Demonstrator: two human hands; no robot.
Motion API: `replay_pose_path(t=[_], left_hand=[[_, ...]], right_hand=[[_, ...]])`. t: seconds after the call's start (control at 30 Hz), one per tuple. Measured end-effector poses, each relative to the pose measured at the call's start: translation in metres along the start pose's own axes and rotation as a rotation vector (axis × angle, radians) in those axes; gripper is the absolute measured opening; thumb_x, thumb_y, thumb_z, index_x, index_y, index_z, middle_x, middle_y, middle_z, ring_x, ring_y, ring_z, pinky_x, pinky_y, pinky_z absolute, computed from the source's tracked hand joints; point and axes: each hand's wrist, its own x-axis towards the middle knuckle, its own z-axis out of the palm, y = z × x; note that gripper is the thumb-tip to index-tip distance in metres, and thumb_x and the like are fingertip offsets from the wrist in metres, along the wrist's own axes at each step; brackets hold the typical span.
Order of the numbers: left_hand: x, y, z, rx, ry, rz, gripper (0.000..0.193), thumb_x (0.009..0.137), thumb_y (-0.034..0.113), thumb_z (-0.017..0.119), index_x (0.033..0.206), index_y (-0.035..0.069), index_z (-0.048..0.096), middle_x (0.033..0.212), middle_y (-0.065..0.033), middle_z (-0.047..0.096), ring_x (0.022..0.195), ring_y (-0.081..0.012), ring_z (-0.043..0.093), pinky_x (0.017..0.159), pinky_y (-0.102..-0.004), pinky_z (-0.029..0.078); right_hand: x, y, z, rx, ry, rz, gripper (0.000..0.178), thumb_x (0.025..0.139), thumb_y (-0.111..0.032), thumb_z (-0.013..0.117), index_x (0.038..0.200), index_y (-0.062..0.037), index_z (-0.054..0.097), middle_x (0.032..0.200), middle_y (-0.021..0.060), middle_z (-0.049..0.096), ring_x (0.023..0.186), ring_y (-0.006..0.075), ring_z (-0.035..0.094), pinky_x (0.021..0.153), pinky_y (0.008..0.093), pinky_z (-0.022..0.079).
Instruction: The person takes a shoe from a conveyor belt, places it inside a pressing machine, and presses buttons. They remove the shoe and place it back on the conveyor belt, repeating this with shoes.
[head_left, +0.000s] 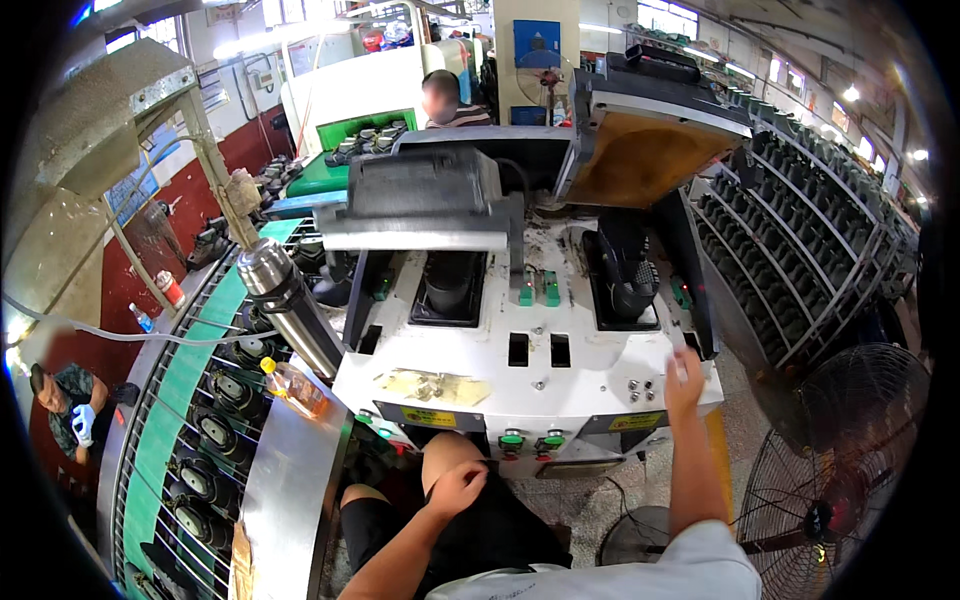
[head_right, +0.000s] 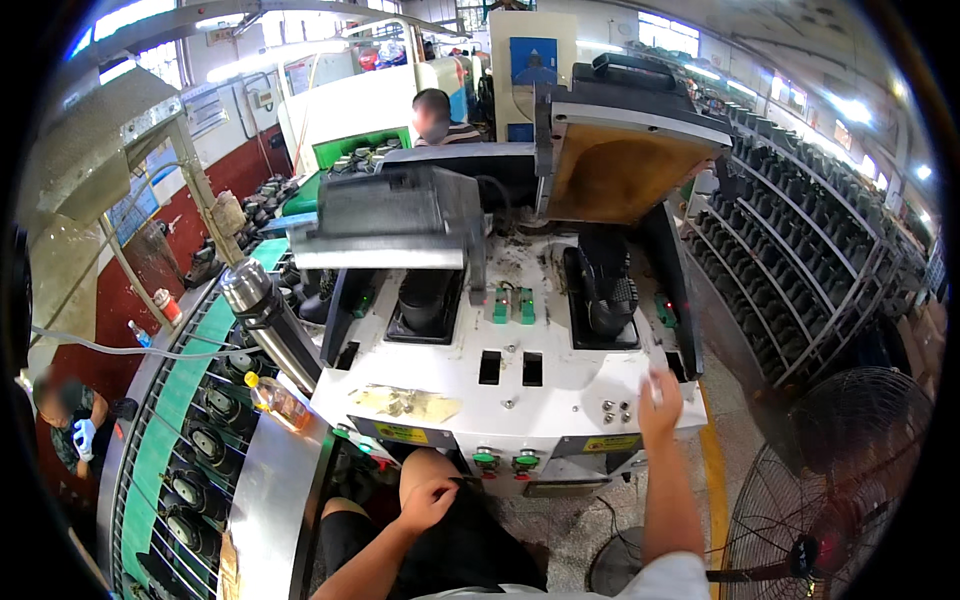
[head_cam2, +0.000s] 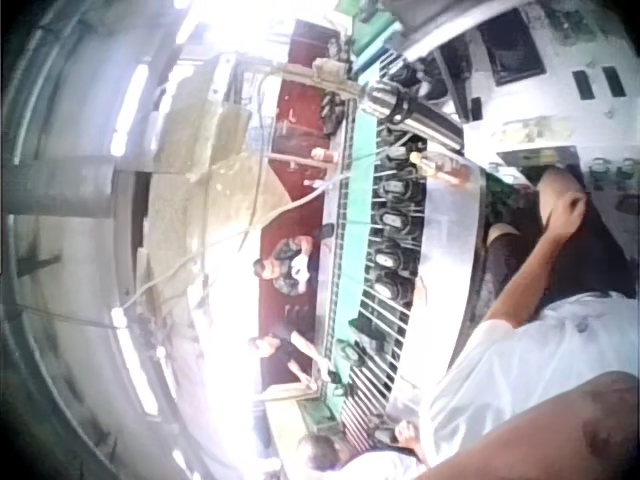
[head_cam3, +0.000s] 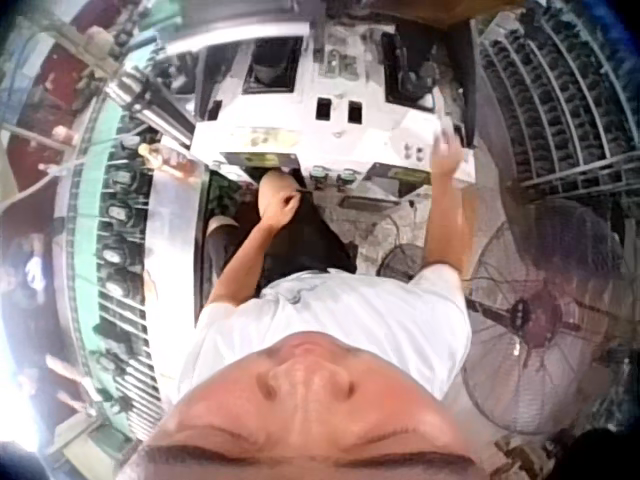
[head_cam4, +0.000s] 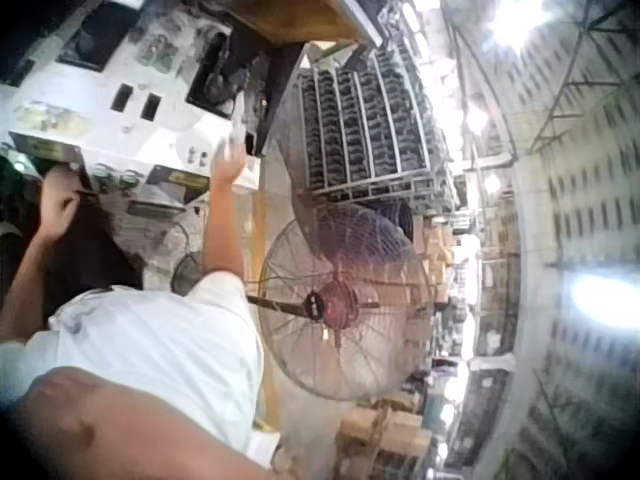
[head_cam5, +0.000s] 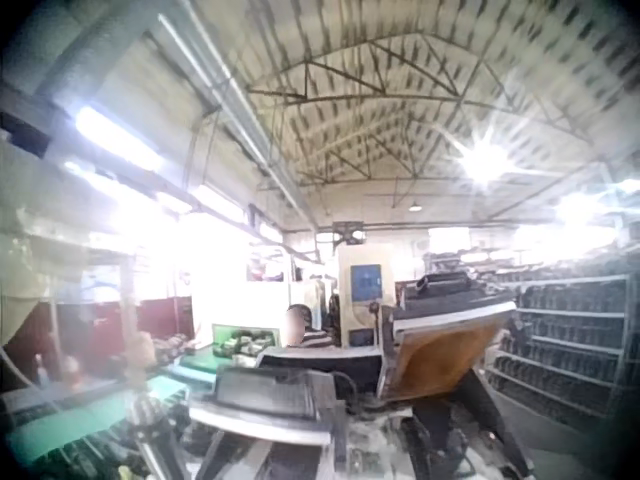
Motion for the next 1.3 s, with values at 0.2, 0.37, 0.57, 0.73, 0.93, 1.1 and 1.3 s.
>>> replay_pose_path(t=[0.2,0.37,0.57,0.73,0.93,1.1,1.3], left_hand=[[0.069,0.047,0.100,0.183,-0.411,0.167,0.023,0.088,0.018,0.046,0.092,0.000,0.059,0.088,-0.0250,0.062,0.084,-0.0431,0.059,0.077,-0.0507,0.045],[0.077,0.042,0.106,0.170,-0.378,0.122,0.024,0.084,0.013,0.045,0.095,0.000,0.062,0.092,-0.0241,0.064,0.089,-0.0419,0.060,0.082,-0.0479,0.046],[0.032,-0.005,0.038,0.017,-0.141,-0.048,0.022,0.089,0.022,0.052,0.090,0.004,0.064,0.079,-0.0193,0.064,0.074,-0.0363,0.063,0.065,-0.0416,0.049],[0.049,0.013,0.075,0.084,-0.459,0.253,0.031,0.093,0.028,0.045,0.096,0.003,0.063,0.084,-0.0234,0.063,0.082,-0.0410,0.061,0.071,-0.0463,0.048],[0.094,0.021,0.132,-0.023,-0.485,0.043,0.025,0.091,0.018,0.046,0.100,0.001,0.061,0.092,-0.0222,0.063,0.081,-0.0391,0.060,0.071,-0.0458,0.045],[0.053,0.012,0.058,0.039,-0.419,0.084,0.025,0.090,0.023,0.051,0.094,0.001,0.063,0.084,-0.0183,0.065,0.074,-0.0378,0.061,0.065,-0.0432,0.047],[-0.023,-0.070,-0.073,-0.006,0.392,-0.270,0.021,0.085,0.020,0.057,0.093,0.004,0.070,0.082,-0.0159,0.068,0.075,-0.0284,0.068,0.067,-0.0363,0.053]], right_hand=[[-0.124,0.075,-0.063,0.706,0.487,1.105,0.016,0.087,-0.025,0.059,0.080,-0.0124,0.051,0.070,-0.0009,0.047,0.067,0.0128,0.043,0.064,0.0249,0.036],[-0.131,0.089,-0.066,0.894,0.273,1.100,0.021,0.086,-0.032,0.062,0.077,-0.0155,0.052,0.068,-0.0019,0.048,0.067,0.0127,0.045,0.064,0.0269,0.037],[-0.221,0.063,-0.010,0.489,0.094,0.946,0.010,0.085,-0.019,0.052,0.080,-0.0105,0.051,0.074,0.0032,0.052,0.069,0.0159,0.046,0.063,0.0336,0.039],[-0.162,0.077,-0.004,0.568,0.707,1.297,0.024,0.091,-0.031,0.045,0.087,-0.0079,0.050,0.066,0.0011,0.047,0.057,0.0139,0.042,0.054,0.0283,0.037],[-0.151,0.107,-0.053,0.700,0.048,1.197,0.025,0.081,-0.030,0.061,0.070,-0.0118,0.048,0.058,-0.0006,0.043,0.046,0.0128,0.040,0.044,0.0249,0.034],[-0.278,0.158,-0.053,-0.493,-1.158,0.307,0.039,0.078,-0.042,0.064,0.095,-0.0069,0.062,0.081,0.0096,0.065,0.079,0.0250,0.064,0.068,0.0382,0.051],[-0.205,-0.158,0.049,0.075,-1.473,0.003,0.033,0.076,-0.031,0.067,0.098,-0.0073,0.065,0.096,0.0132,0.066,0.092,0.0334,0.062,0.080,0.0422,0.049]])
